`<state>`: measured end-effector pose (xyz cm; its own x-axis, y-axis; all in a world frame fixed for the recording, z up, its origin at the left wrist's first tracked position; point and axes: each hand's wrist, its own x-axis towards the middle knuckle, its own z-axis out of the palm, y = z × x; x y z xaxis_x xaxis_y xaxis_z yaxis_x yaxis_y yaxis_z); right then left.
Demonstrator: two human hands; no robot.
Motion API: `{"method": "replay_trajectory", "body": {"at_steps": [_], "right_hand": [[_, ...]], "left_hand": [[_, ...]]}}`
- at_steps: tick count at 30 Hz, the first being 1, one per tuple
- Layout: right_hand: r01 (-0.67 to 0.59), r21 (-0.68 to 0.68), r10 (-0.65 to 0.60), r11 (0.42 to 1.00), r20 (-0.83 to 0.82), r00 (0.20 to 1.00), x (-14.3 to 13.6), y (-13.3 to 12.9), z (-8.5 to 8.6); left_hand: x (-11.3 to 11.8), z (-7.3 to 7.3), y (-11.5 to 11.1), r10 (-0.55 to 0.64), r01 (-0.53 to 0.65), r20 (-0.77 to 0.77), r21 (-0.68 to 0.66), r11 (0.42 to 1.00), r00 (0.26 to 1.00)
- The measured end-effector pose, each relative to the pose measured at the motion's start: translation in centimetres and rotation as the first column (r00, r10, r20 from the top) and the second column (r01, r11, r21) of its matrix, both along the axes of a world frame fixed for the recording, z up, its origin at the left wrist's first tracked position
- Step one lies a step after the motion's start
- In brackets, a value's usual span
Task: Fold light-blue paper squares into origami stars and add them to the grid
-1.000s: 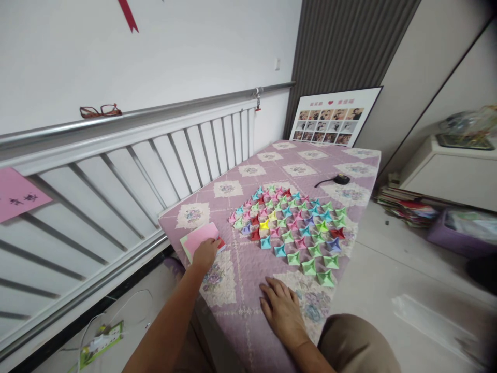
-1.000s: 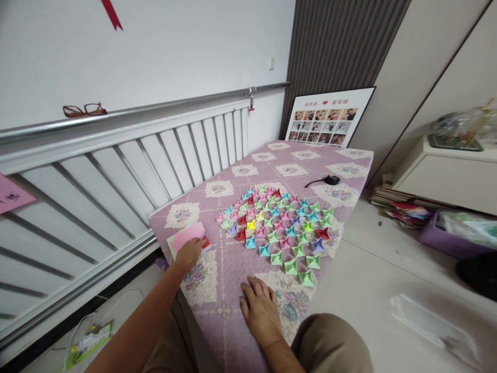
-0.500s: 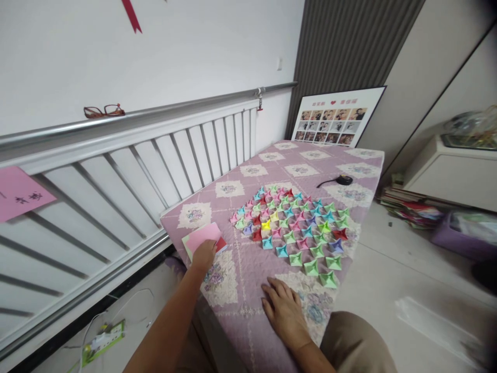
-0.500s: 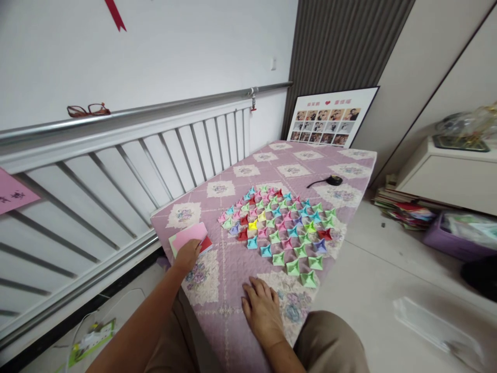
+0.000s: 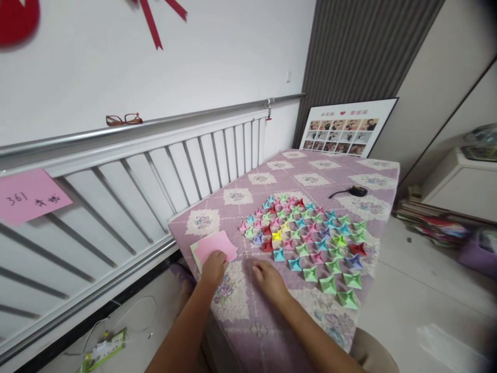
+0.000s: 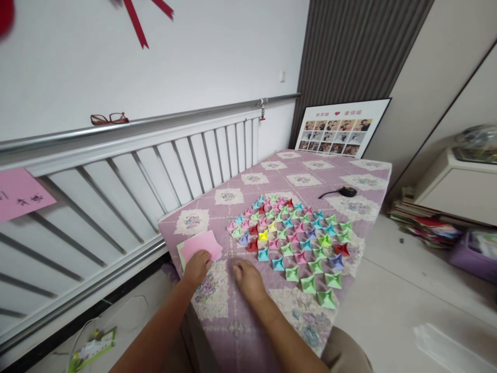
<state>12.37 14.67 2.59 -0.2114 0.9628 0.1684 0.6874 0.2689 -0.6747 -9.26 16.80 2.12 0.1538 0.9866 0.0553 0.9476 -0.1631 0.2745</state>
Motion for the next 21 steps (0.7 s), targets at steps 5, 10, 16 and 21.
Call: {"method": "replay_trajectory", "body": {"at_steps": [5, 10, 16, 21], "right_hand": [[-0.011, -0.065, 0.015, 0.998, 0.060, 0.998, -4.7, 7.0, 1.4], [0.009, -0.186, 0.019, 0.983, 0.149, 0.989, -8.3, 11.2, 0.2], [0.019, -0.282, 0.043, 0.959, 0.211, 0.977, -9.9, 13.7, -1.1], [0.038, -0.278, 0.020, 0.960, 0.202, 0.979, -10.5, 13.8, -1.4]], "left_hand": [[0.0, -0.5, -0.2, 0.004, -0.005, 0.035, 0.019, 1.000, 0.999], [-0.7, -0.7, -0.5, 0.014, -0.016, 0.049, 0.038, 0.999, 0.999], [-3.6, -2.1, -1.2, 0.377, -0.380, 0.049, 0.091, 0.921, 0.925], [-4.2, -2.9, -1.1, 0.482, -0.474, 0.108, -0.090, 0.876, 0.870]]}}
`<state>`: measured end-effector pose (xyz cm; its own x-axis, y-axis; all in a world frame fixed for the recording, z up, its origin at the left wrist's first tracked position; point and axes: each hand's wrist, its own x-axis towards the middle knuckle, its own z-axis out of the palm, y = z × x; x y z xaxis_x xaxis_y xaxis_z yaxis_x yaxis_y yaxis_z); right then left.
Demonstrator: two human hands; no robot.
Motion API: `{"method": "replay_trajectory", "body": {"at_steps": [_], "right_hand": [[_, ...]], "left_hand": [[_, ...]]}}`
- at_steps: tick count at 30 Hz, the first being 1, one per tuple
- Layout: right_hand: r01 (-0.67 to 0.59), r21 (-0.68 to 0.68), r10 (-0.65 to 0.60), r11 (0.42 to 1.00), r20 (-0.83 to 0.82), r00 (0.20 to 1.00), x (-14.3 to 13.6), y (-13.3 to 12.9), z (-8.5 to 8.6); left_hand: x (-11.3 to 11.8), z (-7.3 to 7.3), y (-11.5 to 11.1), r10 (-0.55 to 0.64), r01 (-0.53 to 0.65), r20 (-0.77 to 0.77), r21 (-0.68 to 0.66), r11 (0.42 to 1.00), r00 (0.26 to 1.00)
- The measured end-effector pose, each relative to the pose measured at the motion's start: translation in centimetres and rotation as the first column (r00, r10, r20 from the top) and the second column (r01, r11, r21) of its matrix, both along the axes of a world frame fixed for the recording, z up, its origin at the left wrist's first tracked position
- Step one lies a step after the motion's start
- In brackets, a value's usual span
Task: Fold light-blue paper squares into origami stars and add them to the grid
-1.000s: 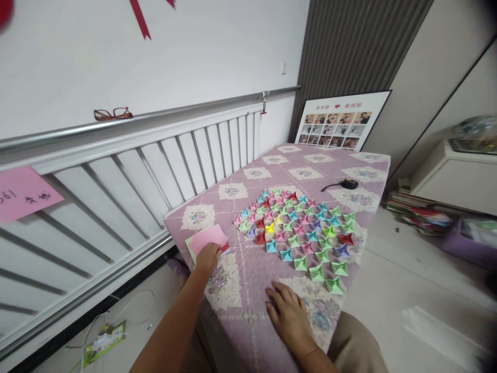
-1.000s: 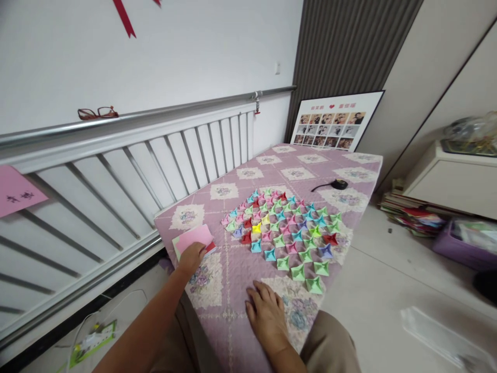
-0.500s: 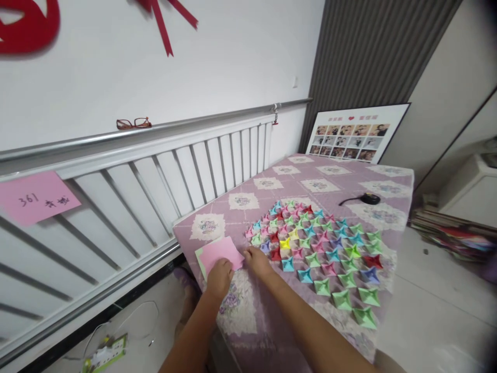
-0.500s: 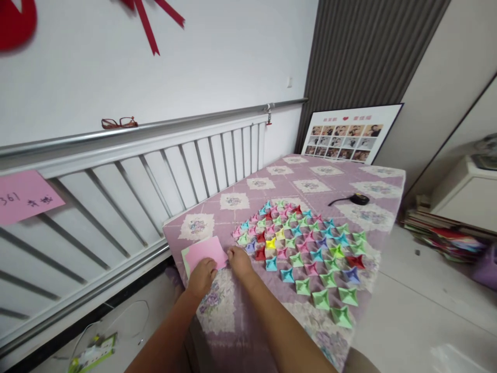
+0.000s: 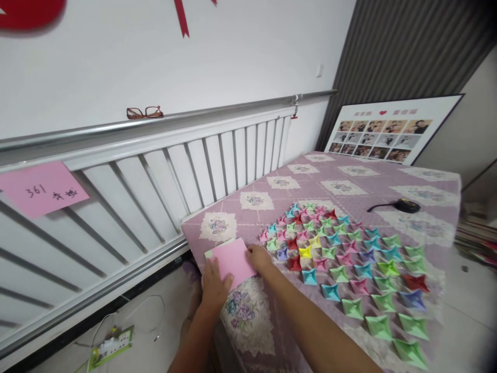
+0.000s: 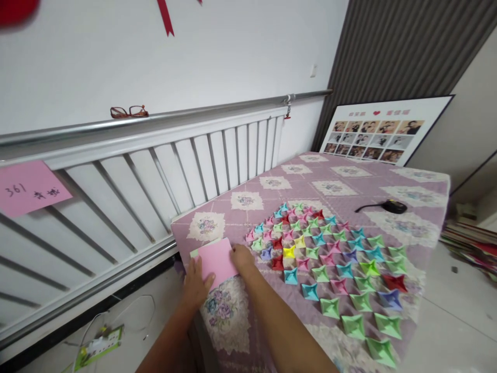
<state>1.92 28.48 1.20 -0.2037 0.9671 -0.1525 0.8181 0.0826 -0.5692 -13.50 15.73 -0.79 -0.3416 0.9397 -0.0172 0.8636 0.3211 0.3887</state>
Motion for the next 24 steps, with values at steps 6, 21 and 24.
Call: {"method": "replay_trajectory", "body": {"at_steps": [6, 21, 24], "right_hand": [[0.021, 0.060, -0.015, 0.998, -0.105, 0.994, -0.5, -0.2, 0.6], [0.043, -0.161, -0.093, 0.986, -0.316, 0.944, 0.5, 0.3, 0.0], [0.096, -0.103, -0.127, 0.990, -0.355, 0.926, 0.4, 0.1, -0.2]], "left_hand": [[0.4, -0.4, 0.1, -0.006, 0.005, 0.050, 0.013, 1.000, 0.999], [0.3, -0.7, 0.1, -0.007, 0.004, 0.054, 0.061, 0.998, 0.999], [0.3, -0.6, 0.1, -0.013, 0.010, 0.050, 0.052, 0.999, 0.999]]}}
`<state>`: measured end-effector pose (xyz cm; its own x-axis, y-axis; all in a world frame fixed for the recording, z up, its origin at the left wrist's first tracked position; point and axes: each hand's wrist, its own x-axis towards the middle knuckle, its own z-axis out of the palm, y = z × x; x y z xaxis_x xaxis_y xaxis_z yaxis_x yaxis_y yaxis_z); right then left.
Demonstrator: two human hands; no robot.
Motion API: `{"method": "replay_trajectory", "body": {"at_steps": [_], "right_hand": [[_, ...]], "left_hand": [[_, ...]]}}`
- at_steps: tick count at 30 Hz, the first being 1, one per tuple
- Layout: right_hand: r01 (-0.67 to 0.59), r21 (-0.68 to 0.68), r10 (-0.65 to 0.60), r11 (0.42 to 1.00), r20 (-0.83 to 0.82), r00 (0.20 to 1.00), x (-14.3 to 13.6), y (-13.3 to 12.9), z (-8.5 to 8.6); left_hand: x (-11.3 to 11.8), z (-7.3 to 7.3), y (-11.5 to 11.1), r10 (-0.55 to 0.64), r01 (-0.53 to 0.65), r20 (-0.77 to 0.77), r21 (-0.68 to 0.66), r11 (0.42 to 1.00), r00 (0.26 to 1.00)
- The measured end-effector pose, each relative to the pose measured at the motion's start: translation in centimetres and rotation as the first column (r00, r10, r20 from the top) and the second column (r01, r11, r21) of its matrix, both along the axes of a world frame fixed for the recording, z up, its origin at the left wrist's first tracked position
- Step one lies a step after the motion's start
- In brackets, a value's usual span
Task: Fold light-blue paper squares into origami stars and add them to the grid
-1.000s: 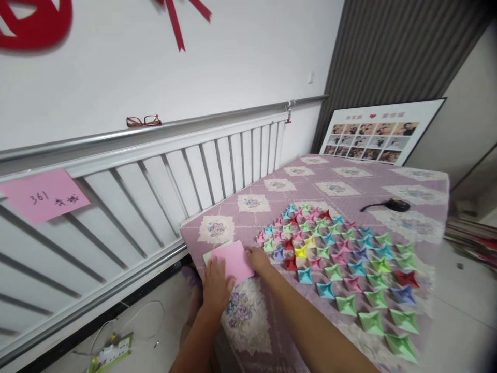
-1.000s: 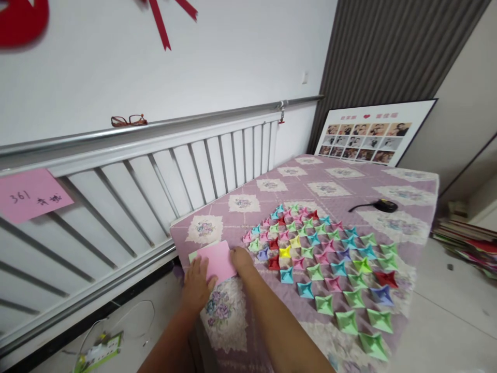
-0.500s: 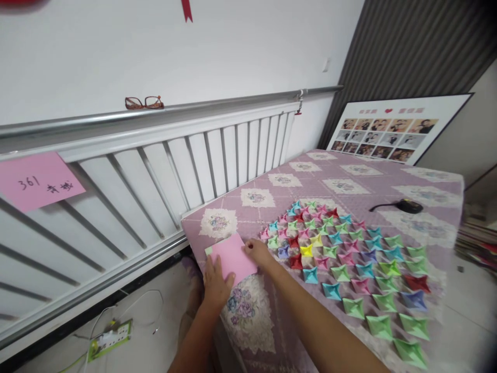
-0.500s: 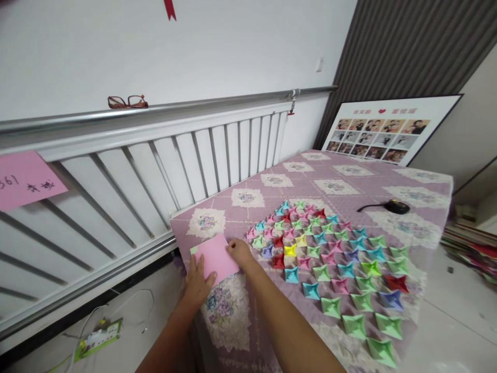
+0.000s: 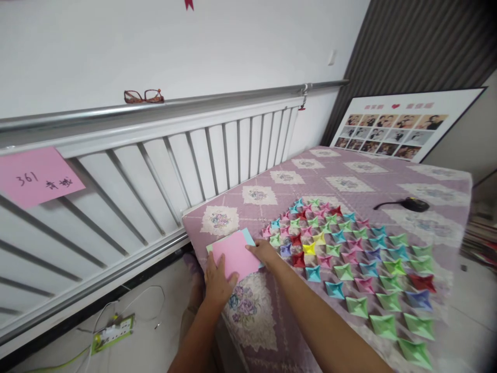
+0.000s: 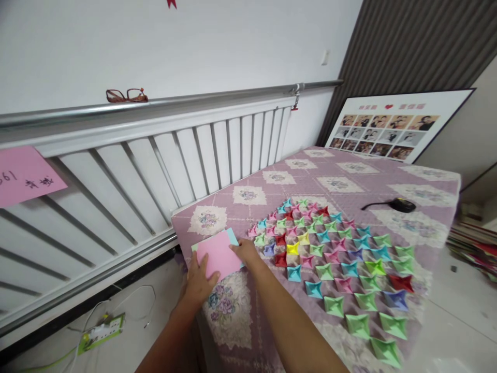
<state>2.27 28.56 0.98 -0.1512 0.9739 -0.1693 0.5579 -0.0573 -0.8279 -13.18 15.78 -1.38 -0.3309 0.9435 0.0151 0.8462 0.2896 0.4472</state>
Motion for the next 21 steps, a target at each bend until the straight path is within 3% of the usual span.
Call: {"method": "replay_trajectory", "body": {"at_steps": [6, 12, 15, 17, 20, 21], "right_hand": [[0.131, 0.161, -0.129, 0.978, -0.023, 0.991, 1.0, 0.1, 1.3], [0.265, 0.298, -0.244, 0.917, -0.109, 0.964, 6.5, -1.7, 4.8], [0.336, 0.269, -0.301, 0.903, -0.162, 0.940, 9.8, -4.9, 5.4], [0.359, 0.203, -0.319, 0.911, -0.205, 0.925, 11.7, -7.8, 5.1], [0.375, 0.069, -0.344, 0.924, -0.273, 0.898, 13.6, -13.0, 4.0], [0.386, -0.054, -0.379, 0.921, -0.356, 0.854, 14.0, -14.7, 3.6]], "left_hand": [[0.0, 0.0, 0.0, 0.013, -0.013, 0.006, 0.018, 1.000, 1.000], [0.0, 0.2, -0.2, 0.018, -0.019, 0.013, 0.080, 0.997, 1.000], [0.3, 1.6, -1.0, 0.004, 0.001, -0.022, 0.206, 0.979, 1.000], [0.8, 2.8, -2.3, -0.067, 0.079, -0.047, 0.321, 0.944, 0.997], [2.4, 3.9, -5.6, -0.307, 0.305, -0.063, 0.406, 0.861, 0.950], [3.2, 3.9, -7.0, -0.401, 0.392, -0.063, 0.393, 0.831, 0.914]]}}
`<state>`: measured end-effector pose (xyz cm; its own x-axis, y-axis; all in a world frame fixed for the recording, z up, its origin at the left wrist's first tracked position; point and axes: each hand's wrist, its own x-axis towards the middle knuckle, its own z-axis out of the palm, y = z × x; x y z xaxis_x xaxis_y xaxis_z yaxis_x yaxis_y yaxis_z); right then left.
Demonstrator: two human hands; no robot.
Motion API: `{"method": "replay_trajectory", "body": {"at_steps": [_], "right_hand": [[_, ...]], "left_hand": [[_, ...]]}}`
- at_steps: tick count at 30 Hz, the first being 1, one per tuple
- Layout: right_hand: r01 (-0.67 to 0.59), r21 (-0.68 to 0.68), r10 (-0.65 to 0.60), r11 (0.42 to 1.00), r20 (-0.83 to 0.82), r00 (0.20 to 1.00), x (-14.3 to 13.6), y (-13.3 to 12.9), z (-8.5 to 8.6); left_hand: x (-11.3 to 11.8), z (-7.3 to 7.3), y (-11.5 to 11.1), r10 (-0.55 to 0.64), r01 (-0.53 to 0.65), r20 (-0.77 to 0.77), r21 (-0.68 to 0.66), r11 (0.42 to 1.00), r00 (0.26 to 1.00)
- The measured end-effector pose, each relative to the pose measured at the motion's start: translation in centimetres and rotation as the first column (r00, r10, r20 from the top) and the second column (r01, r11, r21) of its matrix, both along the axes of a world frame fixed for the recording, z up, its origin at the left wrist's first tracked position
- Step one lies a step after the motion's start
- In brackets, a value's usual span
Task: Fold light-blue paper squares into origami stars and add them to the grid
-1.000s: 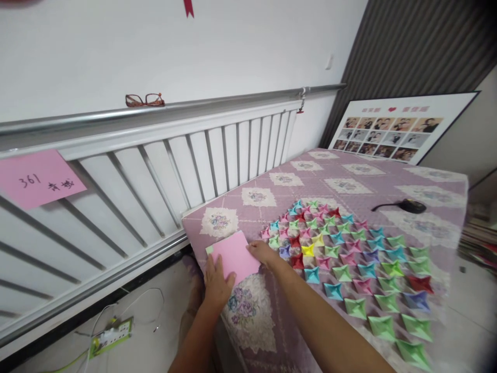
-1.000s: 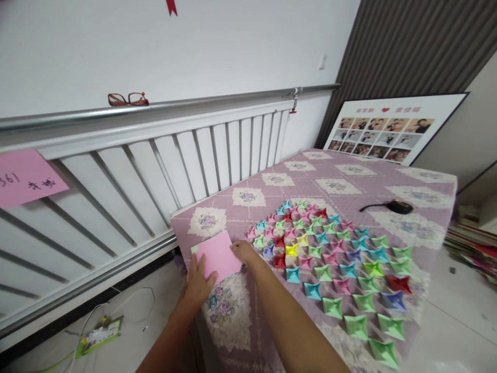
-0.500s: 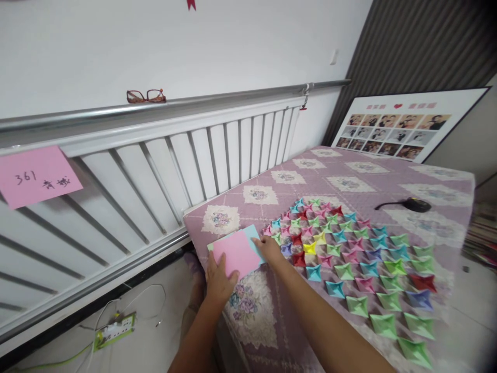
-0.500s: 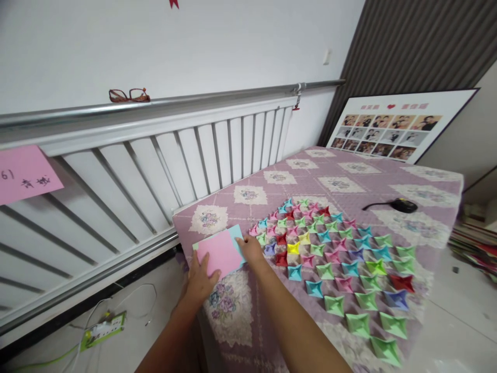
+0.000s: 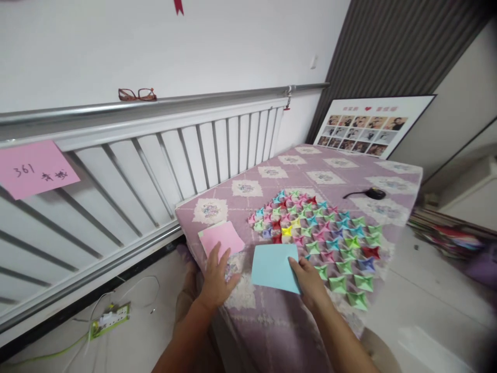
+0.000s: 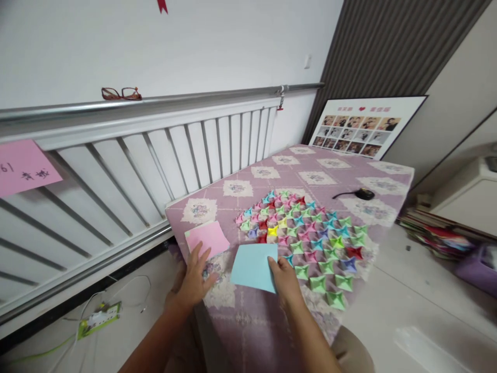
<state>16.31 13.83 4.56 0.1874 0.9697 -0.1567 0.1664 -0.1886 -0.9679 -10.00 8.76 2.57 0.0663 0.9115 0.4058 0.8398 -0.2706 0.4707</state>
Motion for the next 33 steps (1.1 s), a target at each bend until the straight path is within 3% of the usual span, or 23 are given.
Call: {"method": "replay_trajectory", "body": {"at_steps": [3, 6, 9, 12, 14, 17, 19, 21, 23, 26, 30, 33], "right_hand": [[-0.033, -0.169, -0.005, 0.985, -0.221, 0.975, 0.7, -4.7, -1.2], [-0.162, -0.239, 0.100, 0.957, -0.252, 0.963, 1.3, -7.8, -2.4], [-0.195, -0.091, 0.193, 0.977, -0.030, 0.981, 2.7, -9.3, -3.6], [-0.126, 0.190, 0.055, 0.974, 0.342, 0.938, 4.4, -10.4, -4.2], [-0.262, 0.276, 0.106, 0.925, 0.473, 0.875, 5.3, -11.5, -4.3], [-0.553, 0.212, 0.330, 0.806, 0.616, 0.716, 5.6, -13.4, -4.4], [-0.646, 0.152, 0.405, 0.748, 0.666, 0.626, 5.4, -14.3, -4.8], [-0.646, 0.137, 0.395, 0.751, 0.691, 0.605, 5.2, -14.7, -5.5], [-0.615, 0.180, 0.340, 0.768, 0.699, 0.629, 5.3, -14.7, -6.3], [-0.606, 0.285, 0.288, 0.743, 0.680, 0.674, 5.7, -14.5, -6.8], [-0.629, 0.279, 0.338, 0.726, 0.651, 0.679, 6.1, -14.6, -6.7], [-0.590, 0.274, 0.332, 0.760, 0.616, 0.714, 6.5, -14.3, -6.8]], "left_hand": [[2.7, -0.8, -4.4, -0.270, 0.263, -0.071, -0.088, 0.961, 0.960], [5.3, -2.0, -7.7, -0.351, 0.329, -0.098, -0.186, 0.926, 0.931], [7.0, -2.7, -9.1, -0.331, 0.302, -0.079, -0.256, 0.918, 0.940], [8.0, -3.0, -9.7, -0.319, 0.287, -0.061, -0.302, 0.909, 0.946], [8.4, -3.3, -10.0, -0.323, 0.288, -0.065, -0.315, 0.904, 0.944], [8.8, -3.7, -10.4, -0.303, 0.271, -0.061, -0.306, 0.913, 0.951], [8.9, -3.7, -10.5, -0.282, 0.256, -0.045, -0.302, 0.918, 0.958], [9.0, -3.5, -10.6, -0.274, 0.252, -0.028, -0.313, 0.915, 0.961], [8.8, -3.2, -10.7, -0.284, 0.265, -0.011, -0.328, 0.907, 0.959], [8.4, -3.0, -11.1, -0.272, 0.251, -0.012, -0.341, 0.906, 0.962], [7.7, -3.1, -11.4, -0.145, 0.125, -0.029, -0.364, 0.923, 0.989], [7.6, -3.1, -11.5, -0.076, 0.062, -0.021, -0.379, 0.923, 0.997]]}}
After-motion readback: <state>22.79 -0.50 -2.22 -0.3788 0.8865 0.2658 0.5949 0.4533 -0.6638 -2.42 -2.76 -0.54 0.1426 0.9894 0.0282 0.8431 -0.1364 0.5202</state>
